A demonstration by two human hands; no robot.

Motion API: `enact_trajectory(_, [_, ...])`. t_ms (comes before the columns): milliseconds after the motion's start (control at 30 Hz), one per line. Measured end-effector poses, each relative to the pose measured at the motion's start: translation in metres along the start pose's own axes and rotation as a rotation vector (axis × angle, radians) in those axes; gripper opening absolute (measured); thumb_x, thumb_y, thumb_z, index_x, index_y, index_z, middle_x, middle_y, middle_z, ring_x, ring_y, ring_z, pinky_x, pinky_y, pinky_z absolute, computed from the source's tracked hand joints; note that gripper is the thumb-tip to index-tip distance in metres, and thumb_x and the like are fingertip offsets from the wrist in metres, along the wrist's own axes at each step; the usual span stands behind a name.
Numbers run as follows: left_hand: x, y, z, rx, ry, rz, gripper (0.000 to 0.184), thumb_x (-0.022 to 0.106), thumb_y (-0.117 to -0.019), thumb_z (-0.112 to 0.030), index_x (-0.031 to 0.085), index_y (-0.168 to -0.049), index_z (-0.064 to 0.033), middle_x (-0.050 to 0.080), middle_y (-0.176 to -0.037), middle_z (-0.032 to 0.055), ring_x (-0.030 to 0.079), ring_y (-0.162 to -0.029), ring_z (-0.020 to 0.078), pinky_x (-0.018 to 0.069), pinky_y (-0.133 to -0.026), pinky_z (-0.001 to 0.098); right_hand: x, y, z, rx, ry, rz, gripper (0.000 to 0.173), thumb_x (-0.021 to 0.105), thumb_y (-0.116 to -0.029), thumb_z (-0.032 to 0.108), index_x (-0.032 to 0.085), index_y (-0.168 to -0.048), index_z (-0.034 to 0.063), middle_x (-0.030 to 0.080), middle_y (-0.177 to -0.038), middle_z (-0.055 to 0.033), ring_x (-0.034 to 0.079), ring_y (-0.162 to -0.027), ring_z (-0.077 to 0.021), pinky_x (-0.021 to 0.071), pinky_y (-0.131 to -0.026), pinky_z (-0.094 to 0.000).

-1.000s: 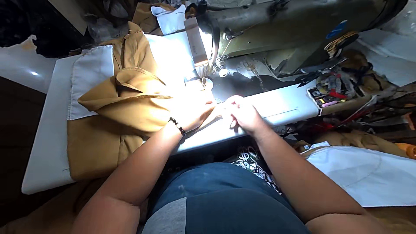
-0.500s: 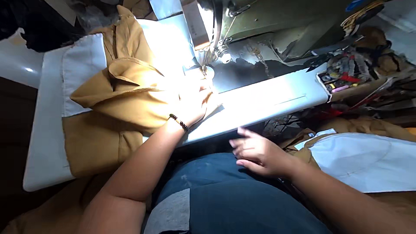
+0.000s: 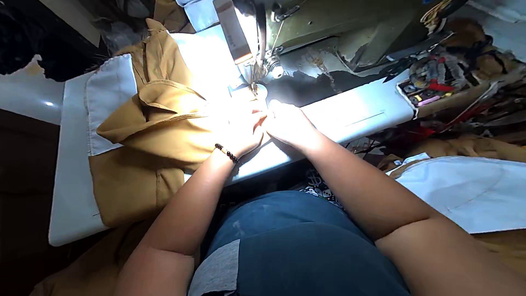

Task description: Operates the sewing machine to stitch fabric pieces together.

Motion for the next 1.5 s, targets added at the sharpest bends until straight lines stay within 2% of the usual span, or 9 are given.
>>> enact_trajectory(200, [0.005,0.004,-0.023,0.234,-0.099,0.022,0.062,0.064,-0.0874,-0.055,0.07,-0.122,-0.0045,0.067,-0.132,0.0163,0.058,-0.129,0.033,0.0393,-0.11,0.0535,-0.008,0.012,-0.004,-0.024,-0.03,-0.142,0.012,0.06,-0.0903,0.008,0.059,-0.102,0.004,0.066,-0.084,-0.0168,0.069,-0.087,-0.036,0.0532,-0.071,-0.0529])
enact_trajectory(300, [0.002,-0.012,-0.032,0.255,-0.275,-0.078,0.028,0.069,-0.0887,-0.026,0.072,-0.104,-0.003,0.072,-0.104,0.018,0.066,-0.107,0.0375,0.0461,-0.099,0.0566,-0.019,0.011,-0.004,-0.111,-0.04,-0.292,0.006,0.061,-0.0881,0.007,0.062,-0.092,0.0026,0.064,-0.076,-0.0152,0.069,-0.077,-0.0337,0.0526,-0.065,-0.0507])
enact_trajectory(400, [0.0,-0.022,-0.035,0.268,-0.394,-0.115,0.016,0.059,-0.0956,-0.016,0.072,-0.097,-0.0054,0.071,-0.092,0.0146,0.067,-0.1,0.0358,0.0472,-0.095,0.0545,-0.025,0.013,-0.004,-0.203,-0.098,-0.403,0.007,0.057,-0.0869,0.005,0.063,-0.085,0.0028,0.064,-0.072,-0.0123,0.067,-0.07,-0.0285,0.0504,-0.06,-0.0459])
enact_trajectory(600, [0.006,0.021,-0.026,0.135,-0.007,0.026,0.036,0.059,-0.0903,-0.016,0.069,-0.12,0.0003,0.068,-0.126,0.0187,0.065,-0.119,0.0315,0.0504,-0.101,0.0478,0.007,0.016,-0.012,-0.262,-0.165,-0.221,0.019,0.057,-0.0928,0.008,0.074,-0.101,0.0023,0.073,-0.094,-0.0146,0.072,-0.092,-0.0308,0.056,-0.078,-0.0522])
enact_trajectory(800, [0.004,0.023,-0.015,0.092,0.116,0.067,0.039,0.058,-0.092,-0.022,0.07,-0.123,-0.0018,0.066,-0.133,0.0173,0.058,-0.131,0.0295,0.0432,-0.11,0.0454,0.008,0.014,-0.006,-0.35,-0.088,-0.239,0.019,0.061,-0.0919,0.01,0.075,-0.103,0.0013,0.074,-0.099,-0.0171,0.073,-0.093,-0.0333,0.0575,-0.078,-0.0523])
enact_trajectory(1000, [0.004,0.016,-0.007,0.014,0.168,0.105,0.034,0.054,-0.0943,-0.016,0.07,-0.12,-0.0011,0.066,-0.132,0.0165,0.061,-0.126,0.0231,0.0475,-0.106,0.0378,0.012,0.001,-0.005,-0.268,-0.073,-0.092,0.017,0.062,-0.0943,0.013,0.074,-0.101,0.0027,0.072,-0.095,-0.0156,0.071,-0.095,-0.0322,0.0547,-0.08,-0.0528])
enact_trajectory(1233, [-0.004,-0.016,0.02,-0.012,0.022,0.11,0.037,0.052,-0.0946,-0.022,0.069,-0.124,-0.0058,0.065,-0.134,0.0147,0.063,-0.122,0.0254,0.0488,-0.098,0.0431,0.012,-0.041,-0.003,-0.13,0.009,-0.048,0.024,0.059,-0.1001,0.026,0.072,-0.112,0.0088,0.072,-0.109,-0.0145,0.069,-0.106,-0.0327,0.0528,-0.084,-0.0548])
enact_trajectory(1367, [-0.01,-0.026,0.025,0.023,-0.13,-0.023,0.032,0.052,-0.0983,-0.027,0.073,-0.114,-0.0078,0.064,-0.113,0.016,0.059,-0.112,0.0307,0.0432,-0.099,0.0458,0.012,-0.048,-0.013,-0.105,-0.054,-0.161,0.032,0.049,-0.105,0.024,0.072,-0.12,0.0083,0.069,-0.114,-0.0149,0.067,-0.108,-0.0306,0.0537,-0.09,-0.0492])
enact_trajectory(1500, [-0.019,-0.029,0.022,-0.052,-0.219,-0.087,0.036,0.043,-0.1082,-0.021,0.073,-0.114,-0.0026,0.073,-0.108,0.0164,0.067,-0.11,0.0327,0.0469,-0.102,0.0485,-0.01,-0.038,-0.031,-0.178,-0.325,-0.348,0.029,0.05,-0.1016,0.016,0.073,-0.1,-0.0021,0.068,-0.101,-0.0179,0.065,-0.098,-0.026,0.0506,-0.088,-0.0405])
Point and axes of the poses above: each hand's wrist, its own y-axis away from the middle knuckle, its own x-axis out of the palm, z = x × y, the point moved 9 cm from there along -y, towards the middle knuckle
